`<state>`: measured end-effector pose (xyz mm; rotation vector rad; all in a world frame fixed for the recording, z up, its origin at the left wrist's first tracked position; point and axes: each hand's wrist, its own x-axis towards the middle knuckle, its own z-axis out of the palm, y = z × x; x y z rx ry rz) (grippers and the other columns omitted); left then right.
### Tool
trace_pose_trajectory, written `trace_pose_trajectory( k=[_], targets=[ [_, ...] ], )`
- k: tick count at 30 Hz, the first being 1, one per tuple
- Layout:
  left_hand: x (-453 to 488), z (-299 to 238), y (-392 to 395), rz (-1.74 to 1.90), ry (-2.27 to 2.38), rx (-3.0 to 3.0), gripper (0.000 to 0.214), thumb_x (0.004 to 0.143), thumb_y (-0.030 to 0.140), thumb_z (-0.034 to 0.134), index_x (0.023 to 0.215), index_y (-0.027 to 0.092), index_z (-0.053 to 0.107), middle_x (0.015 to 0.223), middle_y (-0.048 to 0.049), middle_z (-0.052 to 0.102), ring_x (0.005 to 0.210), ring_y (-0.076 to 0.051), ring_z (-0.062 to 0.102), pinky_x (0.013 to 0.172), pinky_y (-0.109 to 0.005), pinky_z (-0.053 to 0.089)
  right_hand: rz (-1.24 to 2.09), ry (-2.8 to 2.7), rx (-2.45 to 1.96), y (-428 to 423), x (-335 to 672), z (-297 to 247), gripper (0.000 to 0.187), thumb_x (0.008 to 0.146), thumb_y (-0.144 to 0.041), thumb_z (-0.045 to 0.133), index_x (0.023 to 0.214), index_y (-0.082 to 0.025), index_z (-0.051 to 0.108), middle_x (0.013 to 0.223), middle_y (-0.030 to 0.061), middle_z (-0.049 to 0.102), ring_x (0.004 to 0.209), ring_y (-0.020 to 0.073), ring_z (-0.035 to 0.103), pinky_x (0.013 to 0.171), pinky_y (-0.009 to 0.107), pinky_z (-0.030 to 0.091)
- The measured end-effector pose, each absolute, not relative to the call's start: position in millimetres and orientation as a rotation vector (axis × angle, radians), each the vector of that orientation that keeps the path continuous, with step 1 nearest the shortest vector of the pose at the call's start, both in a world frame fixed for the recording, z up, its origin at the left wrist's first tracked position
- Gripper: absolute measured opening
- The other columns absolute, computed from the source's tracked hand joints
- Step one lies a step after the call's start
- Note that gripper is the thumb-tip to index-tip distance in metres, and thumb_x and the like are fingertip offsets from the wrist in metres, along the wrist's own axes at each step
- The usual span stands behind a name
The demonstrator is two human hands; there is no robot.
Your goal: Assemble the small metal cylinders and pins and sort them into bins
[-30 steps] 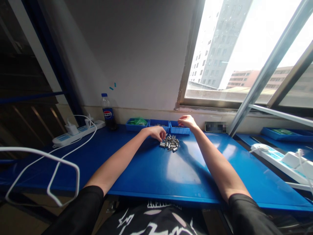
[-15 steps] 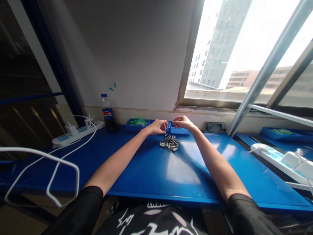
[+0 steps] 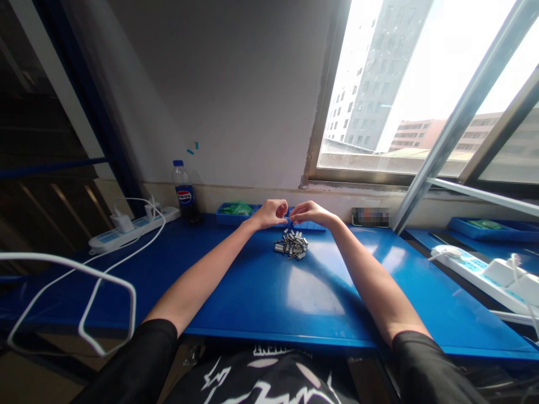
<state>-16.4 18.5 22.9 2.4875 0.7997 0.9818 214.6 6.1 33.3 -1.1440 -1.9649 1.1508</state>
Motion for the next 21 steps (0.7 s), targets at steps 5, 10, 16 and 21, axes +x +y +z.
trace_pose_trajectory(
  k=[5,10,16,21],
  targets=[
    [-19,24,21,0.959,0.913,2.545,0.024,0.075,0.034,0.079,0.086,0.016,0.068,0.081,-0.0024,0.070,0.072,-0.014,0.064,0.066,-0.022,0.047,1.133,-1.883,-1.153,8,215,34,0.034,0.070,-0.041,0.090,0.090,-0.016,0.078,0.077,0.0060,0.077,0.075,0.0184,0.073,0.071,0.025,0.058],
    [-23,19,23,0.552,0.864,2.545,0.024,0.071,0.038,0.082,0.081,0.017,0.077,0.080,-0.0035,0.074,0.073,-0.015,0.067,0.064,-0.022,0.046,0.967,-1.758,-1.190,13,222,35,0.026,0.075,-0.035,0.085,0.087,-0.013,0.076,0.079,0.0078,0.077,0.068,0.0146,0.069,0.061,0.021,0.054],
    [-22,7,28,0.236,0.785,2.475,0.018,0.062,0.028,0.086,0.076,0.019,0.080,0.071,-0.0013,0.073,0.066,-0.014,0.066,0.058,-0.019,0.044,0.714,-1.633,-1.249,22,238,34,0.024,0.079,-0.035,0.079,0.088,-0.014,0.076,0.079,0.0083,0.078,0.064,0.0148,0.069,0.058,0.021,0.054],
    [-22,3,31,0.188,0.784,2.486,0.014,0.060,0.022,0.084,0.073,0.020,0.079,0.067,0.0005,0.072,0.062,-0.012,0.065,0.056,-0.018,0.042,0.744,-1.621,-1.385,27,244,26,0.021,0.077,-0.031,0.080,0.089,-0.015,0.076,0.079,0.0082,0.078,0.065,0.0164,0.071,0.057,0.022,0.056]
  ],
)
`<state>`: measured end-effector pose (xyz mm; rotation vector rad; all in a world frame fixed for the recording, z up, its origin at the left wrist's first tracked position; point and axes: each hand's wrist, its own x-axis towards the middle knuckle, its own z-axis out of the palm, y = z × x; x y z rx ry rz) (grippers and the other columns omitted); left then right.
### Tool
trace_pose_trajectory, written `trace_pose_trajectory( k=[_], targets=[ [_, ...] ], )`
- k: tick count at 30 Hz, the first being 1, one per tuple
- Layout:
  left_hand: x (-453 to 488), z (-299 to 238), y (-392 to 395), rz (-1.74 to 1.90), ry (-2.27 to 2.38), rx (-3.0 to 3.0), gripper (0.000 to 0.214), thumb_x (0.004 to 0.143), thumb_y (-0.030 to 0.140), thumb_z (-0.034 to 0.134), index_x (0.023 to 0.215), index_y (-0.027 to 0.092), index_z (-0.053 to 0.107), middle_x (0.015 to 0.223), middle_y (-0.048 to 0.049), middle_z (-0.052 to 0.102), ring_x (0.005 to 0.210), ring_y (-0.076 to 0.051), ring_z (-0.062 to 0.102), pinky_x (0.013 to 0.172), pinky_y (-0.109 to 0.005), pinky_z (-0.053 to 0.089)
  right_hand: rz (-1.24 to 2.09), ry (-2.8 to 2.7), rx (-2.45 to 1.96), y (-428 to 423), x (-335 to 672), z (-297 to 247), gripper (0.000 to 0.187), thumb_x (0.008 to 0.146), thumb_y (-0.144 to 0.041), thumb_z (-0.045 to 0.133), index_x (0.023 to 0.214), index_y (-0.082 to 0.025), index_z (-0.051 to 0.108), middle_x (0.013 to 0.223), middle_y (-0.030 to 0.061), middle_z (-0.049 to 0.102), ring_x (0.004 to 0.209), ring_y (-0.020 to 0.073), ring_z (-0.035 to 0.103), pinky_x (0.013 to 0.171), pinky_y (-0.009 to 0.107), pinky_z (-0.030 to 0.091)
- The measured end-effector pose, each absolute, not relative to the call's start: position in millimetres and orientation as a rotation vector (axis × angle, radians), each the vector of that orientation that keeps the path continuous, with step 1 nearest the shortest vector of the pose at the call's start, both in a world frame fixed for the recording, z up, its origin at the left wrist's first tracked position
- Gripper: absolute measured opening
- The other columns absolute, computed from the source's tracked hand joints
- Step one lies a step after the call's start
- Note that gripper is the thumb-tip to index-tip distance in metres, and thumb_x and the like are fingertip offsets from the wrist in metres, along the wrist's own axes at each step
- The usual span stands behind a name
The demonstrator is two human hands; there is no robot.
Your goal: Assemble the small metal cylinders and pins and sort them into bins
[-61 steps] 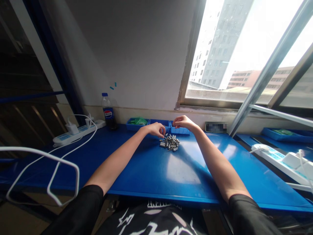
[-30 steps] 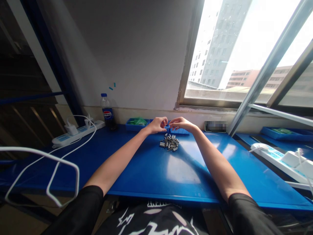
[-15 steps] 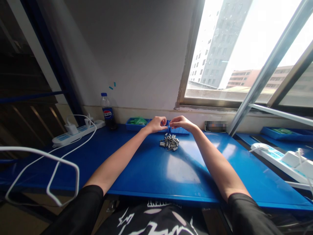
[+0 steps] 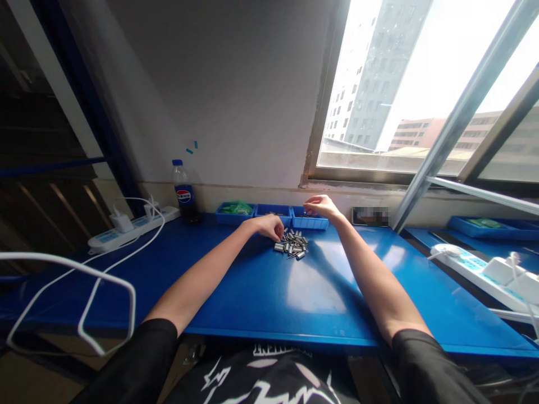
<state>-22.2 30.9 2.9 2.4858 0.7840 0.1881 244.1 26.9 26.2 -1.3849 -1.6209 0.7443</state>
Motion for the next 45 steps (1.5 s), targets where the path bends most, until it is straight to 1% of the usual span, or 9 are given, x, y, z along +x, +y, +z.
trace_pose_trajectory(
  k=[6,11,15,20,26,32,36,39,45],
  targets=[
    [-22,3,30,0.125,0.824,2.524,0.009,0.065,0.021,0.079,0.074,0.019,0.077,0.067,0.0005,0.071,0.061,-0.012,0.063,0.055,-0.018,0.040,0.808,-1.676,-1.423,28,240,20,0.019,0.080,-0.029,0.079,0.091,-0.014,0.076,0.080,0.0091,0.078,0.061,0.0149,0.069,0.055,0.022,0.055],
    [-24,7,28,0.127,0.864,2.550,0.011,0.077,0.023,0.071,0.087,0.019,0.073,0.078,-0.0012,0.075,0.069,-0.014,0.065,0.061,-0.020,0.043,0.813,-1.748,-1.378,27,238,20,0.024,0.081,-0.034,0.080,0.095,-0.014,0.076,0.082,0.0088,0.079,0.066,0.0161,0.071,0.056,0.021,0.055],
    [-23,11,27,0.399,0.849,2.473,0.016,0.082,0.028,0.070,0.093,0.017,0.070,0.078,-0.0024,0.074,0.071,-0.015,0.068,0.065,-0.021,0.047,0.892,-1.807,-1.322,24,236,23,0.029,0.082,-0.037,0.081,0.097,-0.014,0.076,0.084,0.0100,0.079,0.069,0.0165,0.071,0.057,0.021,0.054],
    [-21,16,27,0.851,0.823,2.417,0.027,0.072,0.031,0.081,0.089,0.016,0.065,0.078,-0.0021,0.072,0.075,-0.016,0.068,0.068,-0.023,0.050,1.124,-1.940,-1.205,15,231,32,0.041,0.079,-0.046,0.084,0.103,-0.014,0.077,0.092,0.0116,0.079,0.077,0.0181,0.073,0.065,0.023,0.057],
    [-19,18,22,0.971,0.807,2.403,0.026,0.075,0.034,0.079,0.084,0.017,0.061,0.075,-0.0006,0.070,0.071,-0.014,0.067,0.064,-0.021,0.048,1.197,-1.940,-1.074,9,217,32,0.042,0.070,-0.046,0.090,0.096,-0.016,0.080,0.083,0.0066,0.079,0.077,0.0175,0.072,0.074,0.025,0.057],
    [-20,14,29,0.887,0.917,2.495,0.027,0.075,0.039,0.079,0.082,0.016,0.065,0.074,-0.0003,0.070,0.067,-0.013,0.062,0.062,-0.022,0.046,1.176,-1.869,-1.058,12,211,29,0.035,0.069,-0.041,0.090,0.091,-0.015,0.080,0.079,0.0057,0.077,0.074,0.0169,0.070,0.072,0.025,0.057],
    [-20,6,32,0.702,0.954,2.593,0.020,0.077,0.034,0.077,0.079,0.016,0.071,0.075,-0.0017,0.072,0.070,-0.014,0.064,0.066,-0.022,0.047,1.072,-1.760,-1.129,16,216,30,0.025,0.071,-0.031,0.087,0.088,-0.015,0.080,0.076,0.0053,0.076,0.070,0.0152,0.069,0.067,0.022,0.056],
    [-16,2,28,0.583,0.867,2.615,0.015,0.081,0.027,0.074,0.087,0.015,0.076,0.081,-0.0038,0.074,0.075,-0.015,0.067,0.070,-0.022,0.049,0.952,-1.689,-1.183,20,223,33,0.019,0.074,-0.026,0.083,0.088,-0.014,0.080,0.076,0.0058,0.076,0.068,0.0144,0.069,0.063,0.021,0.055],
    [-8,-1,20,0.448,0.740,2.714,0.022,0.080,0.017,0.074,0.101,0.014,0.080,0.095,-0.0076,0.077,0.088,-0.017,0.069,0.074,-0.021,0.050,0.756,-1.599,-1.291,24,239,35,0.018,0.077,-0.022,0.078,0.092,-0.013,0.079,0.083,0.0078,0.079,0.065,0.0135,0.068,0.054,0.019,0.051]
  ],
)
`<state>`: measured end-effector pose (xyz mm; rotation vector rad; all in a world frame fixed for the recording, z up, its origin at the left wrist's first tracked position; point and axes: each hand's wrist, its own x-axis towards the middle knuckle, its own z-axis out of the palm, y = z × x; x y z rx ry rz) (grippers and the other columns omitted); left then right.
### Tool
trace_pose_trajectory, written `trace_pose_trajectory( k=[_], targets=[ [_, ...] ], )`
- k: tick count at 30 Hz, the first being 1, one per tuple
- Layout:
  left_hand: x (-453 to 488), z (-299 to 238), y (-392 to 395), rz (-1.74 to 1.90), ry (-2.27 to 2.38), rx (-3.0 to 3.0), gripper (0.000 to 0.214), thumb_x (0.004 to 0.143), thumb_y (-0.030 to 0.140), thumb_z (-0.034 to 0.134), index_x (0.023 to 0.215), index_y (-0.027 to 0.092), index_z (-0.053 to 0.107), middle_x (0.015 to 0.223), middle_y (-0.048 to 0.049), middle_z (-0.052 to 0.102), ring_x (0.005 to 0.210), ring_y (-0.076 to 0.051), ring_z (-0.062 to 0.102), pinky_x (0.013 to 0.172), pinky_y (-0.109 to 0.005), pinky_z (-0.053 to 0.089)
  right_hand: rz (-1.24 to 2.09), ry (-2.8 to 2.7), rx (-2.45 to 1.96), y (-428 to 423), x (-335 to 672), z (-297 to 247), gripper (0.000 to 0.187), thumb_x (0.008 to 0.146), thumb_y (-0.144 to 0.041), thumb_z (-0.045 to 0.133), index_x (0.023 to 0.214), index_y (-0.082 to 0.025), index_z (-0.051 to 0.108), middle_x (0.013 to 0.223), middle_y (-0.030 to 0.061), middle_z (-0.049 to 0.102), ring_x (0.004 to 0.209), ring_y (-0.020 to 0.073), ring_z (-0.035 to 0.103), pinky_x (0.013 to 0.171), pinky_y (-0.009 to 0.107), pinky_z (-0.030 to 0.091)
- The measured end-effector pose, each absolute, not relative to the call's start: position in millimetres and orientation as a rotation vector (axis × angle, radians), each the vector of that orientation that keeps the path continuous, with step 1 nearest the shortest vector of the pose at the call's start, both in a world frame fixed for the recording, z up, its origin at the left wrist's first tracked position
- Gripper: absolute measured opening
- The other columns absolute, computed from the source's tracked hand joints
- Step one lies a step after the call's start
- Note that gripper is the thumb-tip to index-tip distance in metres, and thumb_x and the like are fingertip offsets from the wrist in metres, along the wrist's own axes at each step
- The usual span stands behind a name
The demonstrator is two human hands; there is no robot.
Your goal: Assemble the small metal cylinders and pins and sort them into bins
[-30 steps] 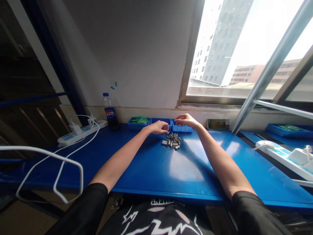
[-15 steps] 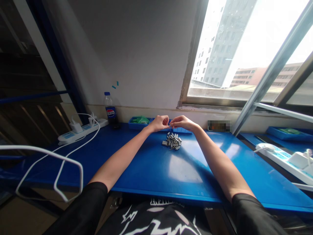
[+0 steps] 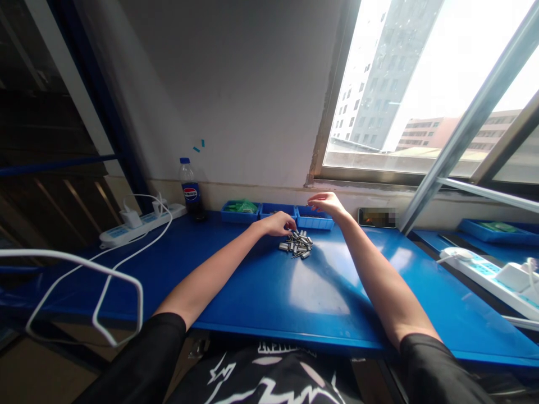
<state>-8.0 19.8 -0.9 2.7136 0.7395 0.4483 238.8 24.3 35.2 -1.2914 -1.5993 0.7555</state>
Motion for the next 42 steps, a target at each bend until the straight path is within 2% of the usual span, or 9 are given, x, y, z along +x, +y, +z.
trace_pose_trajectory(
  k=[4,9,16,21,25,32,38,42],
  targets=[
    [-7,-4,19,0.380,0.784,2.748,0.027,0.079,0.011,0.072,0.103,0.016,0.081,0.095,-0.0070,0.077,0.086,-0.017,0.069,0.071,-0.020,0.049,0.776,-1.499,-1.407,27,242,32,0.025,0.075,-0.018,0.078,0.099,-0.015,0.078,0.086,0.0068,0.079,0.065,0.0129,0.069,0.056,0.019,0.052],
    [-8,-7,22,0.359,0.860,2.776,0.026,0.074,0.006,0.071,0.098,0.015,0.080,0.091,-0.0058,0.075,0.077,-0.015,0.066,0.067,-0.020,0.047,0.837,-1.510,-1.421,28,241,29,0.017,0.081,-0.021,0.075,0.096,-0.015,0.077,0.088,0.0077,0.079,0.066,0.0122,0.069,0.054,0.017,0.052],
    [-15,-5,24,0.284,0.977,2.763,0.029,0.072,0.001,0.065,0.094,0.017,0.076,0.087,-0.0028,0.073,0.072,-0.013,0.064,0.063,-0.019,0.044,0.886,-1.533,-1.404,25,235,30,0.016,0.085,-0.020,0.073,0.098,-0.013,0.076,0.087,0.0090,0.079,0.065,0.0122,0.069,0.054,0.017,0.053],
    [-17,2,19,0.250,1.061,2.778,0.030,0.072,0.005,0.067,0.097,0.020,0.074,0.090,-0.0018,0.074,0.077,-0.014,0.066,0.066,-0.020,0.045,0.920,-1.566,-1.403,20,231,31,0.015,0.085,-0.021,0.073,0.098,-0.013,0.076,0.089,0.0097,0.080,0.065,0.0120,0.070,0.054,0.016,0.053],
    [-17,6,17,0.210,1.144,2.817,0.025,0.071,0.008,0.069,0.091,0.021,0.075,0.091,-0.0026,0.074,0.082,-0.017,0.068,0.070,-0.022,0.046,0.959,-1.607,-1.398,21,231,30,0.017,0.083,-0.023,0.076,0.097,-0.014,0.076,0.089,0.0098,0.080,0.067,0.0133,0.070,0.055,0.018,0.054],
    [-21,8,16,0.157,1.283,2.806,0.035,0.068,0.005,0.070,0.098,0.024,0.074,0.089,-0.0037,0.072,0.081,-0.019,0.068,0.071,-0.023,0.048,0.975,-1.645,-1.372,27,233,25,0.023,0.080,-0.030,0.080,0.097,-0.015,0.076,0.089,0.0093,0.080,0.067,0.0138,0.070,0.057,0.019,0.054],
    [-20,12,16,0.142,1.367,2.867,0.027,0.072,0.020,0.078,0.099,0.024,0.078,0.103,-0.0083,0.074,0.090,-0.024,0.070,0.081,-0.028,0.052,0.976,-1.664,-1.342,28,234,23,0.022,0.080,-0.029,0.079,0.097,-0.015,0.076,0.088,0.0092,0.080,0.068,0.0139,0.071,0.057,0.019,0.054],
    [-19,12,17,0.126,1.320,2.896,0.026,0.071,0.011,0.075,0.094,0.024,0.079,0.103,-0.0087,0.075,0.089,-0.024,0.071,0.082,-0.028,0.051,0.984,-1.664,-1.349,29,233,22,0.024,0.079,-0.031,0.081,0.097,-0.015,0.076,0.088,0.0094,0.080,0.068,0.0141,0.071,0.056,0.019,0.053]
  ],
)
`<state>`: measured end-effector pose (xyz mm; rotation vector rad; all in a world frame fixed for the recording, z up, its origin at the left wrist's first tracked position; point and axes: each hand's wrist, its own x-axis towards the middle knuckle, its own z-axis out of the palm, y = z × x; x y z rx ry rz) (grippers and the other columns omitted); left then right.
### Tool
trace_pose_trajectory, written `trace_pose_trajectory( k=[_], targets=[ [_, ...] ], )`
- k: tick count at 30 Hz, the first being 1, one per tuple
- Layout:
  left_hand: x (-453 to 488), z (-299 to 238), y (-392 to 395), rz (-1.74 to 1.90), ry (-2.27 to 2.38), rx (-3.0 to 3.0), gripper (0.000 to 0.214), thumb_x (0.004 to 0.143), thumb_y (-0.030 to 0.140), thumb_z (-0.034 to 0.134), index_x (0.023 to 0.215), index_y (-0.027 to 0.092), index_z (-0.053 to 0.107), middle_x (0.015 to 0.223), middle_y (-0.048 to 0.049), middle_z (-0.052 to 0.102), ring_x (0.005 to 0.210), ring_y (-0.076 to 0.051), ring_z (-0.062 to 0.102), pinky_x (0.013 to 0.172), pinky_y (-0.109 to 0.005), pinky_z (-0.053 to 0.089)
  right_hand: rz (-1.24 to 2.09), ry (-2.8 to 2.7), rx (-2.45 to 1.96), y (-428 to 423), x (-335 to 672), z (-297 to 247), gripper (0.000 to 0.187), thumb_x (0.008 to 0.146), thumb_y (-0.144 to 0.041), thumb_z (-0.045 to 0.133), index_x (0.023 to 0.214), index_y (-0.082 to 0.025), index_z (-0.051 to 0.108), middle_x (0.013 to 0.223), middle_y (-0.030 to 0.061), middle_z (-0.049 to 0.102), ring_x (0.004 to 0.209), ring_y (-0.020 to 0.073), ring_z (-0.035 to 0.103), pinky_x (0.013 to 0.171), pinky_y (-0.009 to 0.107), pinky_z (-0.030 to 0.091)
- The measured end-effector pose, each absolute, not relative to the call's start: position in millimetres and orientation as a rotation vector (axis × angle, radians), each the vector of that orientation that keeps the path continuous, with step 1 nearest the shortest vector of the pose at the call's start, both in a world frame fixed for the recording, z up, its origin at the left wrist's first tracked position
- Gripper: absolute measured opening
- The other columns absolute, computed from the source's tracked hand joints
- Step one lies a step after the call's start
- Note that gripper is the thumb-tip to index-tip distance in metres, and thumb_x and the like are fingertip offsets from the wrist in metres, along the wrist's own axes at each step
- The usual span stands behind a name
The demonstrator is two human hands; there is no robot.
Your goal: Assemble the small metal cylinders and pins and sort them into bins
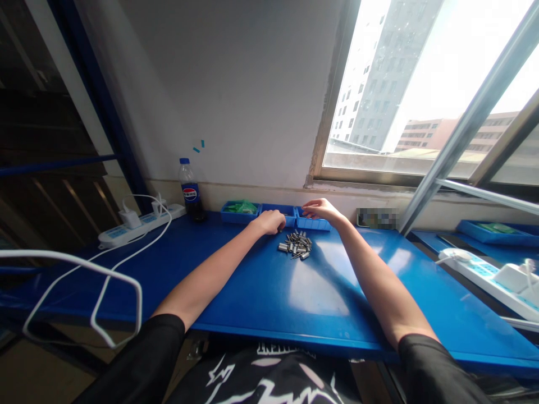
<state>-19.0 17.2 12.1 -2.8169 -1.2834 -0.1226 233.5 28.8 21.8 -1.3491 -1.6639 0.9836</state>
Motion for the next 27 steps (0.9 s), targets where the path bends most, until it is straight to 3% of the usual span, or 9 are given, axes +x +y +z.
trace_pose_trajectory(
  k=[3,9,12,16,19,23,27],
  targets=[
    [-21,9,22,-0.127,-1.266,-2.864,0.026,0.071,0.009,0.075,0.092,0.024,0.080,0.099,-0.0074,0.076,0.085,-0.021,0.070,0.077,-0.025,0.049,0.989,-1.666,-1.356,29,233,21,0.026,0.078,-0.033,0.083,0.095,-0.015,0.076,0.087,0.0094,0.080,0.067,0.0144,0.071,0.056,0.019,0.053],
    [-23,3,32,-0.074,-1.211,-3.057,0.009,0.080,0.026,0.077,0.086,0.020,0.078,0.081,-0.0051,0.074,0.071,-0.015,0.066,0.064,-0.020,0.044,0.984,-1.666,-1.350,30,233,21,0.023,0.078,-0.031,0.082,0.094,-0.015,0.076,0.087,0.0096,0.080,0.066,0.0144,0.070,0.055,0.019,0.053],
    [-23,1,34,-0.178,-1.148,-3.176,0.007,0.082,0.022,0.074,0.088,0.020,0.077,0.079,-0.0028,0.074,0.067,-0.012,0.064,0.059,-0.018,0.041,0.980,-1.661,-1.353,30,233,21,0.023,0.078,-0.032,0.082,0.093,-0.016,0.076,0.086,0.0094,0.080,0.066,0.0143,0.070,0.054,0.019,0.053],
    [-23,2,32,-0.275,-1.115,-3.209,0.008,0.080,0.016,0.072,0.085,0.019,0.078,0.079,-0.0023,0.074,0.069,-0.012,0.065,0.061,-0.018,0.042,0.978,-1.659,-1.359,28,232,22,0.023,0.078,-0.033,0.082,0.092,-0.016,0.076,0.087,0.0094,0.080,0.066,0.0143,0.070,0.054,0.019,0.053],
    [-25,5,28,-0.302,-1.108,-3.228,0.010,0.081,0.021,0.072,0.087,0.019,0.079,0.083,-0.0035,0.076,0.074,-0.013,0.067,0.064,-0.018,0.044,0.973,-1.656,-1.366,26,231,24,0.021,0.078,-0.031,0.082,0.092,-0.016,0.076,0.086,0.0090,0.080,0.065,0.0140,0.070,0.054,0.019,0.053],
    [-26,10,27,-0.133,-1.078,-3.347,0.018,0.074,0.032,0.078,0.088,0.021,0.081,0.083,-0.0026,0.077,0.073,-0.014,0.068,0.061,-0.018,0.044,0.969,-1.662,-1.368,21,228,27,0.018,0.081,-0.029,0.079,0.093,-0.015,0.076,0.086,0.0088,0.080,0.065,0.0137,0.069,0.054,0.019,0.052],
    [-26,10,29,-0.038,-1.128,-3.355,0.019,0.064,0.026,0.084,0.081,0.021,0.080,0.076,-0.0007,0.075,0.067,-0.013,0.066,0.057,-0.018,0.042,0.974,-1.725,-1.390,15,225,31,0.016,0.081,-0.027,0.080,0.092,-0.015,0.077,0.083,0.0082,0.079,0.063,0.0134,0.069,0.053,0.019,0.051]
  ],
)
